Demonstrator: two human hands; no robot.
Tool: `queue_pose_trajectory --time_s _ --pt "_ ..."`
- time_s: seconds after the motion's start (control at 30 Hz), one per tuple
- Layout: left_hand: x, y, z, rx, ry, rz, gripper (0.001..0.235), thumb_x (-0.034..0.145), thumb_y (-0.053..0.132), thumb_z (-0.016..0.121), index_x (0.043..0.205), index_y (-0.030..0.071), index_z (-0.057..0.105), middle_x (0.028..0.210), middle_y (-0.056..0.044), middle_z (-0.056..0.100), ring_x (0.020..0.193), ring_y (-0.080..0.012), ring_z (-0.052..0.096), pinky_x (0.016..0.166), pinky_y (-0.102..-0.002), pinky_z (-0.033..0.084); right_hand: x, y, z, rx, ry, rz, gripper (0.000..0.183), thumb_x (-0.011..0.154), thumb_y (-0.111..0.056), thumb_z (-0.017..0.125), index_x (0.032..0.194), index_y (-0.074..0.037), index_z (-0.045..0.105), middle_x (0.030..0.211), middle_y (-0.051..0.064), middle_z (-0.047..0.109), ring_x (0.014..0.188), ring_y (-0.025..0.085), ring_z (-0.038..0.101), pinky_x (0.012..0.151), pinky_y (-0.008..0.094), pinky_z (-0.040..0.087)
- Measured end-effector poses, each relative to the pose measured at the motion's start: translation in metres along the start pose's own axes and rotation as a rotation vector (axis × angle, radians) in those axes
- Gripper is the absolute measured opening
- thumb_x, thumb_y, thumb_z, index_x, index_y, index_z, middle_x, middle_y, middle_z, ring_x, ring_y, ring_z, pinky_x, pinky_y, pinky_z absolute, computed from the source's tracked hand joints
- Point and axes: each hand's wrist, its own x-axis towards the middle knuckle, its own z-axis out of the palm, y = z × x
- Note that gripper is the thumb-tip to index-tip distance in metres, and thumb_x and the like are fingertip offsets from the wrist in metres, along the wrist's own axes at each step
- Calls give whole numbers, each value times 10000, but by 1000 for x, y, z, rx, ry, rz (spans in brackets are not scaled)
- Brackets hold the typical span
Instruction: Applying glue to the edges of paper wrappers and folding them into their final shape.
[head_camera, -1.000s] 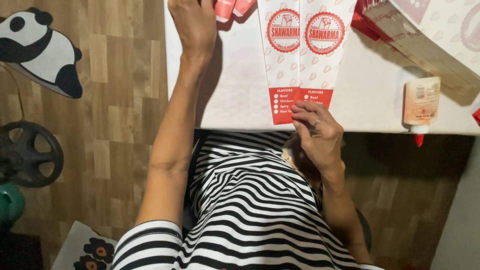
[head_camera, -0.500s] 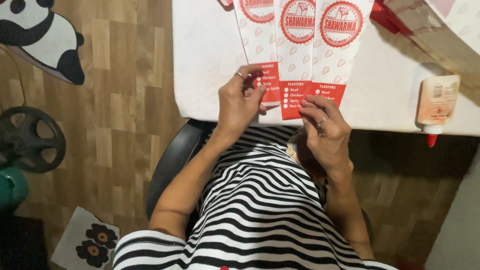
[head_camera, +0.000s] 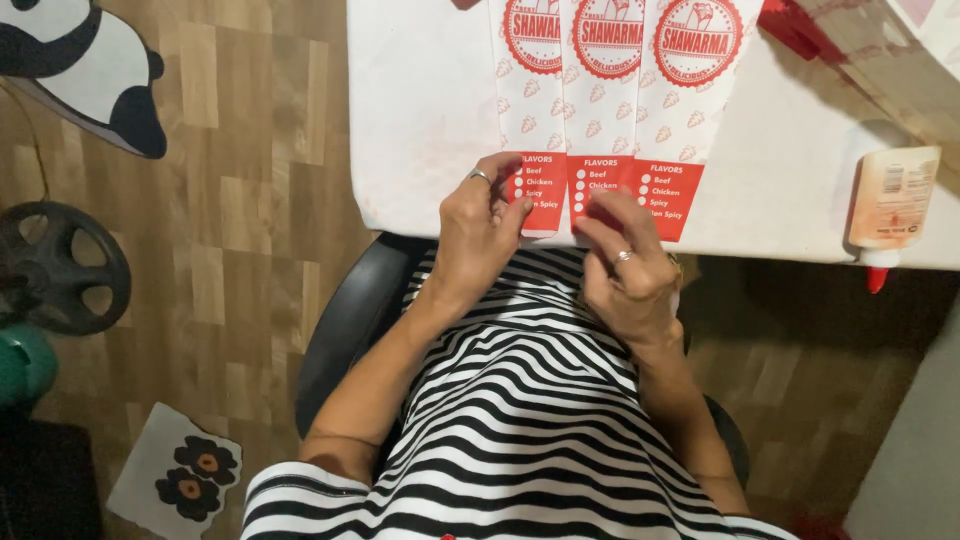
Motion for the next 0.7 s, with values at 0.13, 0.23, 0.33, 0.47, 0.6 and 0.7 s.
queue_pose_trajectory --time_s 0.13,0.23,0.33,0.47,0.6,0.7 --pt "0 10 0 95 31 101 427 900 -53 738 1290 -95 567 1070 -306 663 924 -454 727 722 -443 636 6 -5 19 54 -34 -80 160 897 44 782 1056 43 760 1230 187 698 1118 356 707 1092 463 524" --pt "-4 14 1 179 81 184 463 893 -33 759 1291 -118 539 1084 -274 574 978 -494 703 758 -498 638 5 0 23 74 -63 -95 143 910 -18 795 1027 52 752 1184 184 719 1081 354 719 1061 465 547" --pt "-14 -8 2 299 161 362 333 919 79 771 1186 -43 614 1070 -166 559 955 -403 704 755 -452 624 5 1 23 83 -75 -89 123 911 -28 800 993 53 755 1148 178 734 1052 342 729 1047 458 564" --pt "-24 -19 -1 280 97 635 156 905 177 805 995 59 762 1025 -87 724 1031 -327 690 886 -397 557 6 5 22 86 -79 -120 57 921 19 770 964 56 762 1120 192 748 1036 359 736 1040 473 566" --pt "-27 -19 -5 328 121 675 102 921 106 779 971 18 766 1040 -116 753 1047 -347 709 904 -403 551 8 4 23 105 -69 -121 68 927 6 773 932 70 752 1102 198 749 1016 361 736 1014 477 578" --pt "-25 -20 -4 347 134 682 71 918 85 778 947 20 774 1025 -105 764 1030 -334 715 900 -396 552 9 6 25 105 -62 -110 87 924 -4 783 904 71 743 1092 189 748 1011 349 737 1004 469 583"
